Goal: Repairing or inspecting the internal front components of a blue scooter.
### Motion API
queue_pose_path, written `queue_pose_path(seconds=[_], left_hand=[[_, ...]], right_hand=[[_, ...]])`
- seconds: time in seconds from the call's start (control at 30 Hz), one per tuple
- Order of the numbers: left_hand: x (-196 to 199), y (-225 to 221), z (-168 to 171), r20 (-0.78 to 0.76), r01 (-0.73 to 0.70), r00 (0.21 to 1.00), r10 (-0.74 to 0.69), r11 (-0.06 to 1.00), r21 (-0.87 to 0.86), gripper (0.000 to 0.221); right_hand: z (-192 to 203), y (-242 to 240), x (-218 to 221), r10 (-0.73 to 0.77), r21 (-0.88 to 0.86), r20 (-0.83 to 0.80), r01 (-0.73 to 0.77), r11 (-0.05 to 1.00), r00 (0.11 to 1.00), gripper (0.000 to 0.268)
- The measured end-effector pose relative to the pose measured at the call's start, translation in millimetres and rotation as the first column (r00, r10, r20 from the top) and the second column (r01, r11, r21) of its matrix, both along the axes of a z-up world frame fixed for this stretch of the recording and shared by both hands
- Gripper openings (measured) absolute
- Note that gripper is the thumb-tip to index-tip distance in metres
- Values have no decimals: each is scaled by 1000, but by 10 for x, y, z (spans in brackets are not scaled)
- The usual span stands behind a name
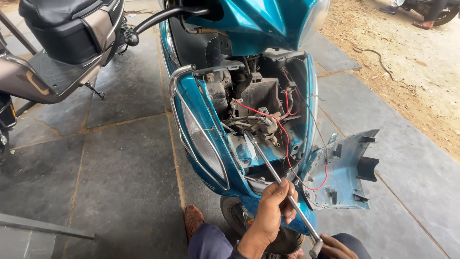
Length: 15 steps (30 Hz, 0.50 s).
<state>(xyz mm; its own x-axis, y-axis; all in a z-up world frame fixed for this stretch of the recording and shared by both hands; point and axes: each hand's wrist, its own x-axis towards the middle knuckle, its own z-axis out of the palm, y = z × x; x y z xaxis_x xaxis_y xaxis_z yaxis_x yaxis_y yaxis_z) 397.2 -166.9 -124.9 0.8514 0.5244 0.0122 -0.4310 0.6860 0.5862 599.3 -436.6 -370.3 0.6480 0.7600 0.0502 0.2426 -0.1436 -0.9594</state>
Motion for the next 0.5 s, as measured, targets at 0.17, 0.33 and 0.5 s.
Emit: queue_pose_path(seconds=[0.17, 0.33, 0.5], left_hand=[[1, 22, 9, -85, -41, 995, 47, 997, 67, 33], [12, 40, -37, -70, -43, 996, 50, 995, 93, 35], [5, 46, -130, -86, -56, 994, 67, 990, 129, 38]], right_hand=[[1009, 507, -505, -436, -354, -377, 307, 883, 817, 43], [615, 367, -239, -389, -245, -182, 341, 907, 903, 45], [598, 455, -269, -108, 65, 859, 103, 993, 500, 42]])
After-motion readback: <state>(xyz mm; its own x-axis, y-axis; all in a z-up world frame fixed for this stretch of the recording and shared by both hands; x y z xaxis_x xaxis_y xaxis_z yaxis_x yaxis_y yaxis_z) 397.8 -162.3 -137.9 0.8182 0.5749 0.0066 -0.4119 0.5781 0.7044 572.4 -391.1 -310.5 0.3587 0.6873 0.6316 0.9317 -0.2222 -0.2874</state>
